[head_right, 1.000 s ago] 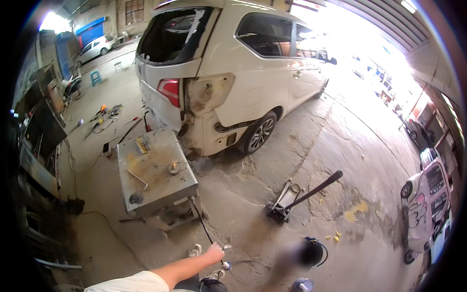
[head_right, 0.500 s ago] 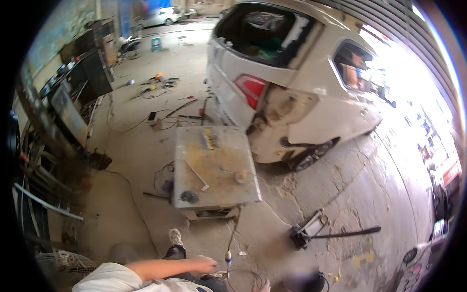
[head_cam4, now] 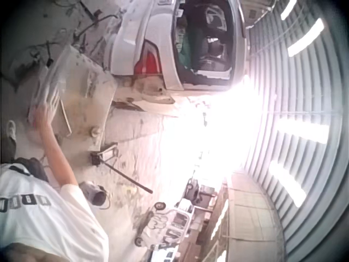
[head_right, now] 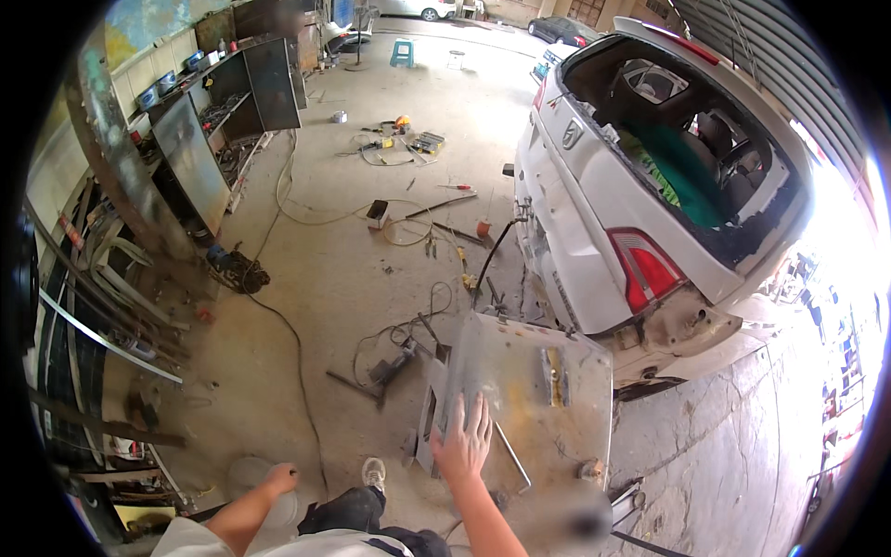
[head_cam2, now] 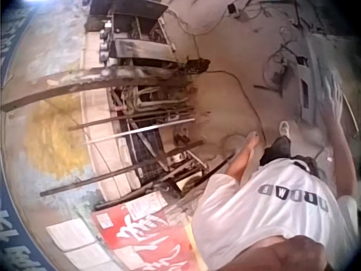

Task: The person uses a heat gun to apply heat to a dent on the rear bumper of a white car. They then use a metal pulling tool to pull the dent out from the inside, repeatedly heating and pulling the metal to restore its shape.

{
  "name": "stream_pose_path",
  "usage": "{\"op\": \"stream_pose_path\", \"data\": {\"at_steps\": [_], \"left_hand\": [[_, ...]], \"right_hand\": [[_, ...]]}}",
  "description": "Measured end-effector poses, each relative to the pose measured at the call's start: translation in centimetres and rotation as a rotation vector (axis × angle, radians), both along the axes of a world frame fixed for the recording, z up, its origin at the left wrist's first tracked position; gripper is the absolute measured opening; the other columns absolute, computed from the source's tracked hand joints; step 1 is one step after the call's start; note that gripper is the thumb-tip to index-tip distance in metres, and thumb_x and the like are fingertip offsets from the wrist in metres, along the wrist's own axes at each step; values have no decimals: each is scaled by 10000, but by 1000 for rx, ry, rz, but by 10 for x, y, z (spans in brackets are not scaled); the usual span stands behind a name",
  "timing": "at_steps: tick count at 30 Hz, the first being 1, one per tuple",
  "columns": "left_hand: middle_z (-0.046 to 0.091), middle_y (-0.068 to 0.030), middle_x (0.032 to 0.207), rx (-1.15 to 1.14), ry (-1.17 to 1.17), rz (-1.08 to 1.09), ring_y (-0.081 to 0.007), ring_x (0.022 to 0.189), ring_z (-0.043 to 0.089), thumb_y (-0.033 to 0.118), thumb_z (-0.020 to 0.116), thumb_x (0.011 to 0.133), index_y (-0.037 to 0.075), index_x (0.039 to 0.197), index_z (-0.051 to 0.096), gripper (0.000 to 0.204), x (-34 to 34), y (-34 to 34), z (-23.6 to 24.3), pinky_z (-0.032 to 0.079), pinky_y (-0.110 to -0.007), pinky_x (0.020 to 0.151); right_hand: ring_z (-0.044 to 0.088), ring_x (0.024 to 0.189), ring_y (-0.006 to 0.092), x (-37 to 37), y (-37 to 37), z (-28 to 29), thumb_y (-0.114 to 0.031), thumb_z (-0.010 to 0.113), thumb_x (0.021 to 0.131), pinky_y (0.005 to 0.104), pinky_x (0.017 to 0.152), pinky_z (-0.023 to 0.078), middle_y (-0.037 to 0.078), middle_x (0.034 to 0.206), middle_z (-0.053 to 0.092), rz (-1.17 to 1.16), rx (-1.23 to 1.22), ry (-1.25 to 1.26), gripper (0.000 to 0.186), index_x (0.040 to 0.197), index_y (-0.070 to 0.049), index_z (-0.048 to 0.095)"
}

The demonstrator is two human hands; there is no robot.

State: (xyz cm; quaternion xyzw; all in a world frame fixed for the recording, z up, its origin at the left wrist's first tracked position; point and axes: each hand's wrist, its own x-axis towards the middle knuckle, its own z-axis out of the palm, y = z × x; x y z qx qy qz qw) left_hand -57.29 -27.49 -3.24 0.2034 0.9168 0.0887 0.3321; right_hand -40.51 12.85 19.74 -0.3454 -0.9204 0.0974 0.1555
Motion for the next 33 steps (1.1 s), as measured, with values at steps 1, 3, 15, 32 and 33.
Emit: {"op": "stream_pose_path", "data": {"at_steps": [1, 3, 15, 32, 33], "left_hand": [[644, -204, 914, 25, -18, 31, -376, 884, 611, 238, 561, 752, 59, 922, 675, 272, -7, -7, -8, 485, -446, 777], [647, -210, 889, 94, -51, 134, -367, 864, 621, 238, 556, 760, 41, 925, 672, 282, -23, -1, -9, 489, -432, 762], [684, -150, 788, 99, -364, 408, -203, 680, 680, 159, 512, 828, -39, 963, 656, 280, -69, -15, -12, 537, -327, 654], [655, -187, 847, 242, -15, -279, -342, 843, 632, 232, 578, 789, 47, 930, 663, 247, -331, 362, 80, 497, -407, 768], [652, -190, 863, 257, 7, -324, -345, 862, 625, 234, 581, 786, 51, 923, 663, 243, -340, 380, 75, 494, -413, 778]], "right_hand": [[298, 1302, 397, -8, 9, -11, -280, 664, 727, 472, 1060, 258, 266, 1402, 303, 10, 11, -75, 685, 1302, 0, 417], [264, 1333, 385, -12, 17, -24, -325, 678, 714, 462, 1091, 211, 274, 1420, 276, 59, 44, -217, 737, 1311, 11, 403], [377, 1259, 389, -15, 35, -17, -323, 641, 704, 493, 1042, 285, 274, 1342, 397, -39, -86, -158, 649, 1235, 19, 491], [432, 1173, 431, -52, 52, -13, -190, 622, 746, 509, 999, 343, 264, 1264, 462, -268, -145, -138, 455, 1155, -11, 536], [404, 1189, 449, -70, 63, -8, -183, 637, 714, 523, 1002, 326, 273, 1292, 432, -323, -163, -133, 509, 1181, -18, 517]]}}
